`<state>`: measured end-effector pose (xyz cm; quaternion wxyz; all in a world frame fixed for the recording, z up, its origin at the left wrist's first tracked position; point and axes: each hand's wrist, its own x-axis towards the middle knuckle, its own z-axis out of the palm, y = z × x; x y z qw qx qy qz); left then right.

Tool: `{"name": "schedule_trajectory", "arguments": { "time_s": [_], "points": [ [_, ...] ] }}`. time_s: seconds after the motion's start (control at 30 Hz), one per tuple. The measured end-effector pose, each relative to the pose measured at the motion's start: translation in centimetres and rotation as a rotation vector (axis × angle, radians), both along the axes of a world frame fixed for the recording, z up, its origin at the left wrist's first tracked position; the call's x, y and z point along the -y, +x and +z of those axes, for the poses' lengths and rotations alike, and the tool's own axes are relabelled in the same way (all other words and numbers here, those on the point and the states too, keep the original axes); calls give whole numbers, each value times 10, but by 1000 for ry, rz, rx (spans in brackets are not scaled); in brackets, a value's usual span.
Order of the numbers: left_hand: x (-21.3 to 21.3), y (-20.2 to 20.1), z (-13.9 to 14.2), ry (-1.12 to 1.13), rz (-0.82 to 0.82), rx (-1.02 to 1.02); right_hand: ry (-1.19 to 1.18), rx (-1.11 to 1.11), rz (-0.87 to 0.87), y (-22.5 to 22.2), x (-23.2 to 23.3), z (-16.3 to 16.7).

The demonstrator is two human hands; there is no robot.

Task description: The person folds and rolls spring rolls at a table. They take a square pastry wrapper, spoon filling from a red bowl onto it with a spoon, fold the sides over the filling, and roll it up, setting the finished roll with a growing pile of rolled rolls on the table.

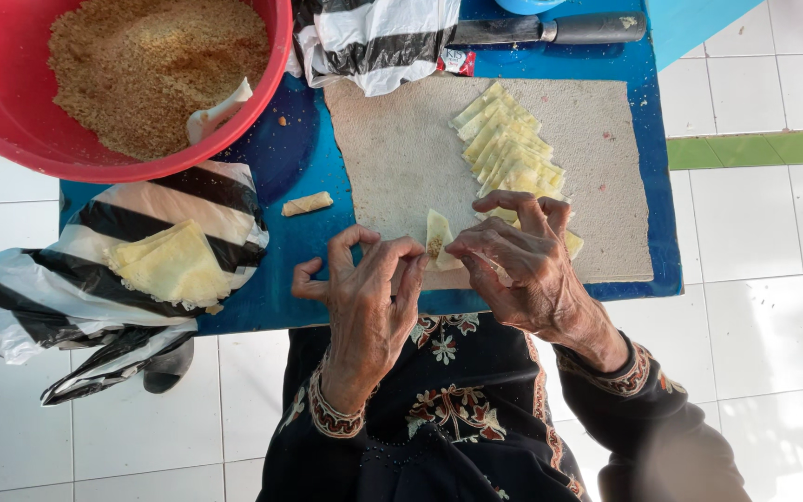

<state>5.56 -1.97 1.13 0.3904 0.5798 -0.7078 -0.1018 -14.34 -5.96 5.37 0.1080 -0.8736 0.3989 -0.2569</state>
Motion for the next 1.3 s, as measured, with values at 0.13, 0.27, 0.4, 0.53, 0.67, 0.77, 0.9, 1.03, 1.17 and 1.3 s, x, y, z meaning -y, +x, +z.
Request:
{"name": "schedule_trajectory", "arguments": {
  "time_s": [0.13,0.27,0.4,0.53,0.67,0.77,0.9,1.03,1.17,1.3],
  "points": [
    [1,-2,-1,4,20,-1,-13,16,4,1,5,-5],
    [3,-4,-3,-17,29,9,15,45,33,-1,10,-11],
    [4,-1,-5,-32,-35,29,57,33,27,-2,13,-14],
    [4,-1,-5,-19,-51,38,30,16,32,-1,15,-13],
    [5,-2,-1,-66,-56,77,-55,-28,60,-3,15,-9],
    [4,-1,5,-43,-73,106,-105,-55,66,-5,14,-8],
    [5,8,9,-30,-141,139,-156,-138,84,-8,11,-6],
    [8,7,4,-64,-145,175,-147,-157,123,-10,9,-2],
    [12,5,0,-83,-135,194,-194,-184,154,-9,13,-1],
    [13,6,4,-51,-153,151,-292,-282,173,-7,16,0]
  ]
}}
